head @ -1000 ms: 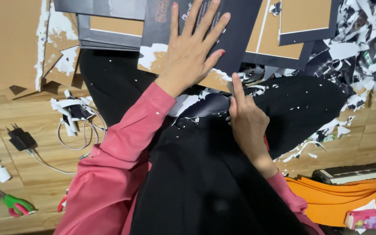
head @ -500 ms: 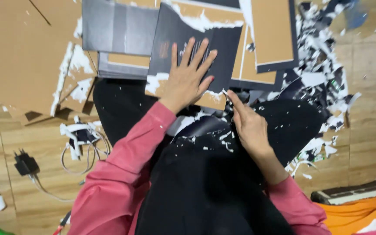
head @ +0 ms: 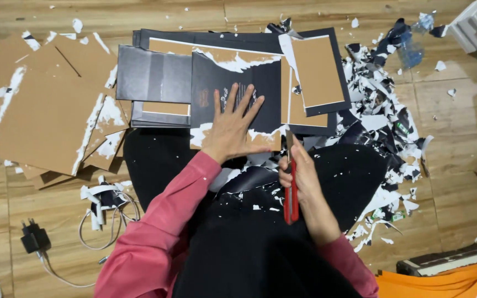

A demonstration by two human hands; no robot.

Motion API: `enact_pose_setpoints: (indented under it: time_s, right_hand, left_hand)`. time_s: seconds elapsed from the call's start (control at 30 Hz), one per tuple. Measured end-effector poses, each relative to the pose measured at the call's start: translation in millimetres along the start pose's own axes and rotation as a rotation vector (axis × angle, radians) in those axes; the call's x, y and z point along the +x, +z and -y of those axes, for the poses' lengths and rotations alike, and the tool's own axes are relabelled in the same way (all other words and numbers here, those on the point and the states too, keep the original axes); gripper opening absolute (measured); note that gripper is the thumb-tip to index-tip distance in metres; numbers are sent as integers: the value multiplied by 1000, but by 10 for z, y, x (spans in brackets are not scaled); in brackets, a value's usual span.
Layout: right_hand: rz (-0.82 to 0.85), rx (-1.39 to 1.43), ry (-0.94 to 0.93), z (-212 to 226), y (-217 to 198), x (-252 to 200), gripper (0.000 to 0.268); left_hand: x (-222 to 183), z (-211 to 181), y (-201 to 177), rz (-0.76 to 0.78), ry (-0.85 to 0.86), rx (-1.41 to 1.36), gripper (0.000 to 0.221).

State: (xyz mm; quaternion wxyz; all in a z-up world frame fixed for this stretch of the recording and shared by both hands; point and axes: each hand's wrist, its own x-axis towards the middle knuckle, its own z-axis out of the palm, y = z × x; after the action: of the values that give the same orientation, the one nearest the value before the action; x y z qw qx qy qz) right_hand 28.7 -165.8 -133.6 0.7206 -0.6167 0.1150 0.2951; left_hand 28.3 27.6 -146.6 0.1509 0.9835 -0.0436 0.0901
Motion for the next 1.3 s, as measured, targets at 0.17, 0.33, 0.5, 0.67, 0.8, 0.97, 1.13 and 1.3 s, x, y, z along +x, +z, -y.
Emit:
enact_pose_setpoints:
  time_s: [0.17, 0.33, 0.5, 0.67, 0.8, 0.97, 1.13, 1.3]
  right_hand:
    - [2, 81, 8, -239, -134, -85, 41]
    - [116, 372, 144, -583, -405, 177, 40]
    - [160, 437, 192, -616, -340, 307, 37]
    - [127, 469, 241, -959, -446, 611, 31]
    - [158, 468, 255, -902, -430, 522, 30]
    - [164, 448, 250, -858, -554, 291, 37]
    - [159, 168, 24, -296, -244, -82, 41]
    - [181, -24, -67, -121, -64, -142, 47]
  left_hand:
    - [-106, -96, -93, 77, 32, 1, 118]
    - [-112, -103, -72, 97, 48, 14, 117]
    - [-66, -94, -88, 114, 48, 0, 116]
    - [-72, -99, -79, 133, 39, -27, 115]
    - [-73, -96, -82, 169, 12, -33, 116]
    - [-51, -106, -118, 218, -3, -34, 117]
    - [-20, -131, -140, 196, -29, -59, 119]
    - [-6, -161, -137, 226, -63, -75, 120]
